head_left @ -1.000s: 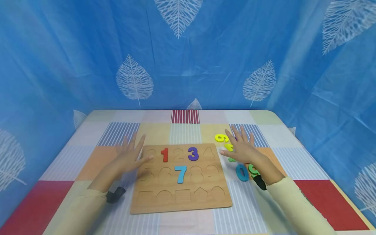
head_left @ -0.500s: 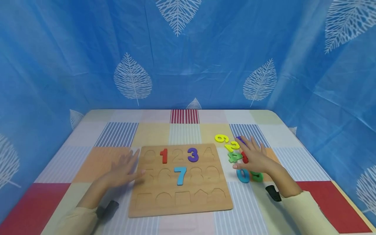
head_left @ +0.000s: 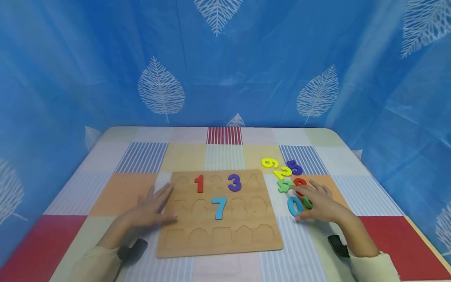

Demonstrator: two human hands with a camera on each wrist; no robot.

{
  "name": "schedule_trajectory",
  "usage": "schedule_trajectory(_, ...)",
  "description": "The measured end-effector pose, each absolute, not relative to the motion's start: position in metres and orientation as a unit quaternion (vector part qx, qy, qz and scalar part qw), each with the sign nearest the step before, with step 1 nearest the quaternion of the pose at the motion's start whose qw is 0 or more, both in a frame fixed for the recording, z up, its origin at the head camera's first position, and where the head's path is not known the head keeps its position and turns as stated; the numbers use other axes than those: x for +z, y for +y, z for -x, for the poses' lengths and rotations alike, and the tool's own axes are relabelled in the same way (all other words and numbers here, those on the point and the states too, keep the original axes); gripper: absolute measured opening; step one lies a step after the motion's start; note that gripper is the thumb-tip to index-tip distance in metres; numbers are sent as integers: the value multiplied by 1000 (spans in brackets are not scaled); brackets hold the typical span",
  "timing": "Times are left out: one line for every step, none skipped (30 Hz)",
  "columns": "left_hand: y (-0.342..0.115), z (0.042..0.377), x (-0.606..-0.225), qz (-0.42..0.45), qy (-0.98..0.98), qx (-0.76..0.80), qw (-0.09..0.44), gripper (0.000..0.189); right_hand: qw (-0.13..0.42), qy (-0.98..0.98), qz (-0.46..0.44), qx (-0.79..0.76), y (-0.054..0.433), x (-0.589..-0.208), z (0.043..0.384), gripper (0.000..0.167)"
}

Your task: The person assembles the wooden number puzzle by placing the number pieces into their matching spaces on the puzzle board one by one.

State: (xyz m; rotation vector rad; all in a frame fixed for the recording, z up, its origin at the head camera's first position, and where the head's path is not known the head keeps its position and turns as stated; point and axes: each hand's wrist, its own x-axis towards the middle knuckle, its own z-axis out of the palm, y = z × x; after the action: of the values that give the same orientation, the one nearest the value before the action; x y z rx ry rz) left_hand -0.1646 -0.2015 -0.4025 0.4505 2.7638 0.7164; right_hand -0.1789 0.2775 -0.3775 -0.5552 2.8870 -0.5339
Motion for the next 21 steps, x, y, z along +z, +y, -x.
schedule_trajectory(-201, 165, -402, -156, 949, 245, 124, 96, 76, 964, 182, -181, 278, -377, 178, 82)
schedule_trajectory(-201, 166, -402, -157, 949, 245, 124, 96, 75, 963, 181, -185, 278, -378, 178, 82)
schedule_trajectory(-201, 166, -402, -157, 949, 245, 124, 96, 73, 963, 182, -187, 278, -378, 177, 81)
schedule_trajectory(-201, 166, -402, -158, 949, 244, 123, 96, 73, 962, 183, -191, 278, -378, 177, 80)
schedule_trajectory(-201, 166, -402, -158, 949, 242, 123, 97, 74, 960, 186, -196, 278, -379, 177, 80)
schedule_trajectory(-202, 165, -402, -157, 950, 241, 123, 97, 76, 959, 188, -198, 277, -379, 176, 79)
schedule_trajectory(-202, 166, -402, -157, 950, 241, 123, 97, 75, 958, 190, -200, 277, -379, 176, 79)
schedule_trajectory(-202, 166, -403, -157, 950, 241, 122, 97, 76, 958, 191, -201, 277, -379, 176, 79)
schedule_trajectory(-202, 166, -403, -157, 950, 241, 122, 97, 76, 958, 191, -201, 277, -379, 176, 79)
schedule_trajectory(-202, 166, -403, -157, 950, 240, 121, 97, 77, 958, 190, -201, 277, -379, 176, 78)
schedule_trajectory(-202, 166, -403, -155, 951, 239, 122, 97, 77, 958, 189, -199, 277, -379, 176, 78)
schedule_trajectory(-202, 167, -404, -155, 951, 239, 121, 97, 76, 959, 188, -198, 278, -379, 176, 78)
schedule_trajectory(-202, 167, -404, -156, 950, 240, 121, 97, 76, 959, 187, -198, 278, -379, 176, 77)
schedule_trajectory(-201, 167, -404, -157, 950, 243, 120, 97, 77, 959, 186, -198, 279, -379, 176, 77)
schedule_trajectory(-201, 166, -405, -159, 949, 245, 118, 97, 76, 959, 187, -198, 279, -379, 176, 76)
schedule_trajectory(-201, 166, -405, -160, 948, 247, 118, 98, 74, 960, 187, -197, 279, -380, 176, 75)
schedule_trajectory(-201, 166, -405, -162, 947, 250, 116, 98, 74, 960, 186, -197, 280, -380, 176, 74)
schedule_trajectory(-201, 166, -405, -167, 946, 254, 114, 98, 75, 960, 186, -196, 280, -380, 175, 74)
schedule_trajectory(-202, 166, -406, -167, 945, 257, 115, 98, 78, 960, 187, -194, 280, -381, 175, 74)
schedule_trajectory(-202, 165, -406, -169, 944, 258, 115, 98, 80, 960, 188, -190, 280, -381, 175, 74)
schedule_trajectory(-202, 165, -406, -170, 945, 256, 115, 98, 84, 961, 187, -186, 280, -381, 175, 74)
